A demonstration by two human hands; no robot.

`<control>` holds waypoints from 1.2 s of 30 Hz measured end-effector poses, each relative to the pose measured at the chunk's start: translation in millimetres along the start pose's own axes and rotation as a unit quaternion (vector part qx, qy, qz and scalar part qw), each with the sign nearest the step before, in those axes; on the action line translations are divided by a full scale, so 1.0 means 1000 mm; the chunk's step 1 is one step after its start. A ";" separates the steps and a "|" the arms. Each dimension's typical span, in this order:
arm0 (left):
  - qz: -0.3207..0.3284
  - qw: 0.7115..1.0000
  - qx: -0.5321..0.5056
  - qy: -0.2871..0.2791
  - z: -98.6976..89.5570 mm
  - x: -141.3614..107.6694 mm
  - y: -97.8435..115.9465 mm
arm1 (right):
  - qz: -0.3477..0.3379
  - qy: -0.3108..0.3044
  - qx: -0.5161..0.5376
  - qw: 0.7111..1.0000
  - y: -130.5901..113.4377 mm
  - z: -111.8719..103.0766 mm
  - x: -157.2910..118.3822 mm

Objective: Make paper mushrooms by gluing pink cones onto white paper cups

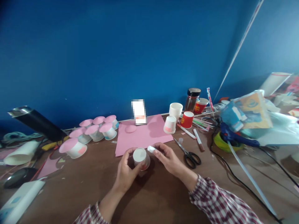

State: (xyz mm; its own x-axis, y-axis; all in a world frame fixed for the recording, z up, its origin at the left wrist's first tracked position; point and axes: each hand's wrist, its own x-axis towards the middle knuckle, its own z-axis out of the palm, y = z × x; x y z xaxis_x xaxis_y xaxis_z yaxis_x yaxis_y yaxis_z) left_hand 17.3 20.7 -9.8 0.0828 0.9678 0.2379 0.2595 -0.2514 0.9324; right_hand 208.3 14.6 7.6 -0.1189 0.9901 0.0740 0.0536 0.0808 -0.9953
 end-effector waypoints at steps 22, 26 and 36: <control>-0.012 1.000 0.003 -0.002 0.002 -0.002 0.000 | 0.052 0.039 0.212 0.975 0.001 0.002 -0.002; -0.006 1.000 0.000 -0.007 0.003 -0.003 0.002 | 0.030 0.059 0.212 0.975 0.002 0.007 -0.003; -0.004 1.000 0.014 -0.012 0.001 -0.003 0.004 | -0.055 0.116 0.027 0.991 0.010 0.004 -0.004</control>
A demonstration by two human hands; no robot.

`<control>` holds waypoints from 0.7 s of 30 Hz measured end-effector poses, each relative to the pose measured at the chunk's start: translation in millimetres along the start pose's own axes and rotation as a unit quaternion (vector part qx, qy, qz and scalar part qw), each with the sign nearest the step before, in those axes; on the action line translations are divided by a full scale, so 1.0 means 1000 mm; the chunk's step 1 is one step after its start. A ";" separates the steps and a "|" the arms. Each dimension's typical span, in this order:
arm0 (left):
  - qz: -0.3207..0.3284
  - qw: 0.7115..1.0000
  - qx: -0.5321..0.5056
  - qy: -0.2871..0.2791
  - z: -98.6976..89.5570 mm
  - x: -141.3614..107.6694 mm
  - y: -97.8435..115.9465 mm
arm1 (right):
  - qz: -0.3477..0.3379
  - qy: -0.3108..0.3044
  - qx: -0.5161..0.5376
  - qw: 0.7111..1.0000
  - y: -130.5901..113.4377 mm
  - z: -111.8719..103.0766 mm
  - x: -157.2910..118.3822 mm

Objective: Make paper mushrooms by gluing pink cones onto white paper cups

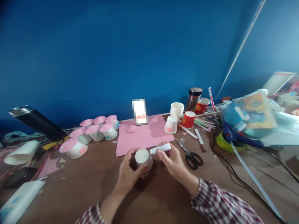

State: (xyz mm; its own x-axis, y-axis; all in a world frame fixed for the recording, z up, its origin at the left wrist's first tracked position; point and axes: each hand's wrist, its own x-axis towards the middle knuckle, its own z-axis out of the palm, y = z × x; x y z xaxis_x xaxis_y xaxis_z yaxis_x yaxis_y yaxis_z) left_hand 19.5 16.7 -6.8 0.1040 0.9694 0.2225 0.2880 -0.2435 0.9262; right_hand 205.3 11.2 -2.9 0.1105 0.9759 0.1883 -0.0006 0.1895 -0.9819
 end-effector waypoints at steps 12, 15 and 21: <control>0.021 1.000 0.013 0.000 0.001 0.001 0.000 | -0.019 -0.005 -0.012 1.000 -0.009 0.009 -0.003; 0.028 0.999 0.017 0.002 0.002 0.000 0.001 | -0.030 0.003 -0.030 0.999 -0.008 0.009 -0.003; 0.033 0.999 0.014 0.002 0.001 0.001 0.001 | -0.068 0.006 -0.087 0.994 -0.010 0.007 -0.003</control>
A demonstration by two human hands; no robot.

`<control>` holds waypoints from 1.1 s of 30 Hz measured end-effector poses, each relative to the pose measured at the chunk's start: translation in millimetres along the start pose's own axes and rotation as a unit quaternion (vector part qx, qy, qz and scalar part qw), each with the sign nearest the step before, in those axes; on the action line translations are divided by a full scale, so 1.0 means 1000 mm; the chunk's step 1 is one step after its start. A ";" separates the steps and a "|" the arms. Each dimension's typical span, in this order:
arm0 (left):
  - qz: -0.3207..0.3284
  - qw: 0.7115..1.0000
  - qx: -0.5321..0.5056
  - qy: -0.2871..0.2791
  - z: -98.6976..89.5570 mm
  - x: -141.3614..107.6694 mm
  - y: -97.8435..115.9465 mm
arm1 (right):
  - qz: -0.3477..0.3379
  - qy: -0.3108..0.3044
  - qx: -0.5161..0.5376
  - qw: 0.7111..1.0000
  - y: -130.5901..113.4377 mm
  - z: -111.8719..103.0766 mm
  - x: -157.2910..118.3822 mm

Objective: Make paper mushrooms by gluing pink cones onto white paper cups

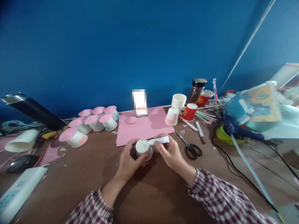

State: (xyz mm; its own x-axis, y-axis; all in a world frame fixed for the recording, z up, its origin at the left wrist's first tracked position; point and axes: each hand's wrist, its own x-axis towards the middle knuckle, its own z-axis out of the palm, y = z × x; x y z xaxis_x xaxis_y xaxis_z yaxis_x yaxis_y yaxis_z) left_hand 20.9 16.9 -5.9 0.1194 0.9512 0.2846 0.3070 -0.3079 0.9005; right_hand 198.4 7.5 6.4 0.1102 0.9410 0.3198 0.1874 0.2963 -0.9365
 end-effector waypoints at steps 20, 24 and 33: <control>0.019 0.999 0.027 0.002 0.002 0.000 -0.005 | -0.033 -0.028 -0.045 0.998 -0.005 -0.002 0.000; 0.025 0.999 0.028 0.007 0.002 0.000 -0.005 | -0.051 -0.036 -0.077 0.995 -0.008 -0.003 0.001; 0.014 1.000 0.014 -0.001 0.002 0.000 -0.004 | -0.036 -0.050 -0.104 0.993 -0.012 -0.003 0.001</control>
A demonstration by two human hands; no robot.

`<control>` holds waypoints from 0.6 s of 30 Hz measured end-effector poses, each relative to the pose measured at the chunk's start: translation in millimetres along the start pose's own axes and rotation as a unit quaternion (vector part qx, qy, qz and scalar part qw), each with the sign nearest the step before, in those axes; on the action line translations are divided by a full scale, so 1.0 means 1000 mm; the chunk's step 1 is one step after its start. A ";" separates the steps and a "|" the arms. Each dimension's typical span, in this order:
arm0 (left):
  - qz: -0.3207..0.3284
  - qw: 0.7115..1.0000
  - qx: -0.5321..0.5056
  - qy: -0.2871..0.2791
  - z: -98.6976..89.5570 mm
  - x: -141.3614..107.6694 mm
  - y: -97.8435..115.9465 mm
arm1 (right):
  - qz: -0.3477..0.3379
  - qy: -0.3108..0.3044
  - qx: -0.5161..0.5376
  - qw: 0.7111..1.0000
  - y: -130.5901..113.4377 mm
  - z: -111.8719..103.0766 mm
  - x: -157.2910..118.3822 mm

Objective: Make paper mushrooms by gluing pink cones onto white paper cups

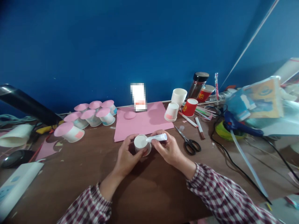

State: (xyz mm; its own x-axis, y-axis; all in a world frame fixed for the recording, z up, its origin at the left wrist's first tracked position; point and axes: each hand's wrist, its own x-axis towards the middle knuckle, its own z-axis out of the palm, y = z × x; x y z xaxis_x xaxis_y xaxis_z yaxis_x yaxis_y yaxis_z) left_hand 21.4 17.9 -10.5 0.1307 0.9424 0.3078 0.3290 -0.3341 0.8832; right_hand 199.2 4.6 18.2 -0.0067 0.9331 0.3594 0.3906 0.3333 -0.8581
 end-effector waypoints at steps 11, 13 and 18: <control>0.002 1.000 0.011 0.010 0.000 0.000 0.001 | 0.002 -0.011 -0.025 1.000 -0.001 -0.003 0.002; 0.001 1.000 0.007 0.007 0.001 0.000 0.000 | 0.003 -0.011 -0.027 1.000 -0.002 -0.003 0.002; 0.002 1.000 0.016 0.009 0.000 0.000 -0.001 | 0.004 -0.015 -0.032 0.999 0.000 -0.003 0.002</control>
State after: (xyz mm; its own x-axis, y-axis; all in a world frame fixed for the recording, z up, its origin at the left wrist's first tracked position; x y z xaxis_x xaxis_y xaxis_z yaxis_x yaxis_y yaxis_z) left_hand 21.2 18.6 -11.3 0.1146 0.9411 0.3182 0.3576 -0.3380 0.8706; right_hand 202.0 5.5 20.4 -0.0306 0.9396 0.3409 0.4489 0.3176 -0.8352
